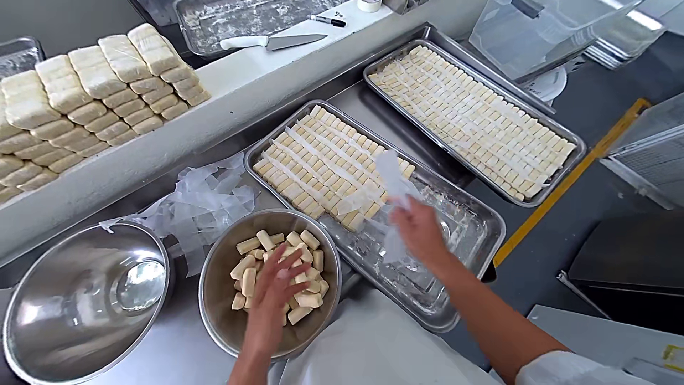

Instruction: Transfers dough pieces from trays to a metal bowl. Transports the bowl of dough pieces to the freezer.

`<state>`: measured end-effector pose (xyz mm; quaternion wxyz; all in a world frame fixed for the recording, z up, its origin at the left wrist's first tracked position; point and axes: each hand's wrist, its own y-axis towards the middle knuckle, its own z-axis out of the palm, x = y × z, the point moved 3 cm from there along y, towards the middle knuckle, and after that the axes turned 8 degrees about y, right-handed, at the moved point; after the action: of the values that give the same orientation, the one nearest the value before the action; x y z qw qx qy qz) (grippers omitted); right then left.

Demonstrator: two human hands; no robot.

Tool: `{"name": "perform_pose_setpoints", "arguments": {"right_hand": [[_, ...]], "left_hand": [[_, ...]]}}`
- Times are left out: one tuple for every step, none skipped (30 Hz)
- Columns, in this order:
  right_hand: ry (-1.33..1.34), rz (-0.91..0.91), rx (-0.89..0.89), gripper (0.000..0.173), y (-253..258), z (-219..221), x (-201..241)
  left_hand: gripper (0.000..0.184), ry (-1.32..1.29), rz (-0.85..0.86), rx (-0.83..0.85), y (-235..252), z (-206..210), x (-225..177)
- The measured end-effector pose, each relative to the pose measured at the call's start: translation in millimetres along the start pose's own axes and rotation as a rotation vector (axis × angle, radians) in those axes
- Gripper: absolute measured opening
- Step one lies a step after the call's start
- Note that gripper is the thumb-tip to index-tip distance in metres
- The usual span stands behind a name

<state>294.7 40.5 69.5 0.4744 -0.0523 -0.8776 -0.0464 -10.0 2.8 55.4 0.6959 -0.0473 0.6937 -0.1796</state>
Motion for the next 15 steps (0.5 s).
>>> {"name": "perform_pose_setpoints", "arguments": {"right_hand": [[-0.013, -0.043, 0.141, 0.028, -4.3, 24.4, 29.5], [-0.046, -0.08, 0.304, 0.029, -8.2, 48.7, 56.4], [-0.07, -0.118, 0.458, 0.033, -11.5, 69.4, 76.1], [-0.064, -0.157, 0.566, 0.042, -14.2, 82.5, 87.2], [-0.015, -0.184, 0.601, 0.049, -14.9, 86.5, 91.0], [0.062, -0.181, 0.592, 0.052, -13.7, 82.8, 88.6], [0.125, -0.179, 0.536, 0.051, -10.1, 75.7, 80.1], [0.133, -0.172, 0.469, 0.048, -3.6, 67.9, 67.0], [0.093, -0.16, 0.414, 0.044, 6.8, 62.4, 48.9], [0.021, -0.142, 0.377, 0.04, 22.0, 60.9, 26.1], [-0.061, -0.104, 0.381, 0.041, 41.0, 63.2, 0.2], [-0.148, -0.055, 0.411, 0.045, 59.7, 68.4, -25.2], [-0.242, -0.017, 0.442, 0.052, 76.5, 75.2, -49.9], [-0.336, 0.014, 0.477, 0.056, 89.6, 81.5, -70.4], [-0.414, 0.026, 0.497, 0.057, 97.3, 85.6, -85.0]], "left_hand": [[0.067, -0.026, -0.029, 0.08, 3.2, 15.6, 0.4], [0.063, -0.032, -0.049, 0.114, 7.5, 28.2, -0.3], [0.051, -0.025, -0.053, 0.086, 12.4, 35.4, -2.5], [0.037, 0.002, -0.032, 0.013, 18.5, 34.2, -6.5], [0.029, 0.031, 0.007, -0.076, 26.7, 24.4, -13.0], [0.027, 0.042, 0.042, -0.168, 36.0, 8.4, -23.2], [0.026, 0.054, 0.074, -0.248, 46.5, -10.9, -35.3], [0.024, 0.06, 0.101, -0.329, 57.7, -31.1, -48.3], [0.022, 0.064, 0.126, -0.404, 70.1, -51.8, -60.6], [0.02, 0.079, 0.143, -0.46, 84.7, -73.6, -70.9], [0.018, 0.106, 0.139, -0.495, 100.7, -96.5, -77.8], [0.019, 0.143, 0.101, -0.514, 115.8, -118.2, -82.2], [0.025, 0.157, 0.034, -0.53, 129.8, -138.5, -83.6], [0.036, 0.161, -0.047, -0.54, 140.4, -156.7, -81.5], [0.045, 0.168, -0.122, -0.551, 145.2, -170.6, -78.5]]}}
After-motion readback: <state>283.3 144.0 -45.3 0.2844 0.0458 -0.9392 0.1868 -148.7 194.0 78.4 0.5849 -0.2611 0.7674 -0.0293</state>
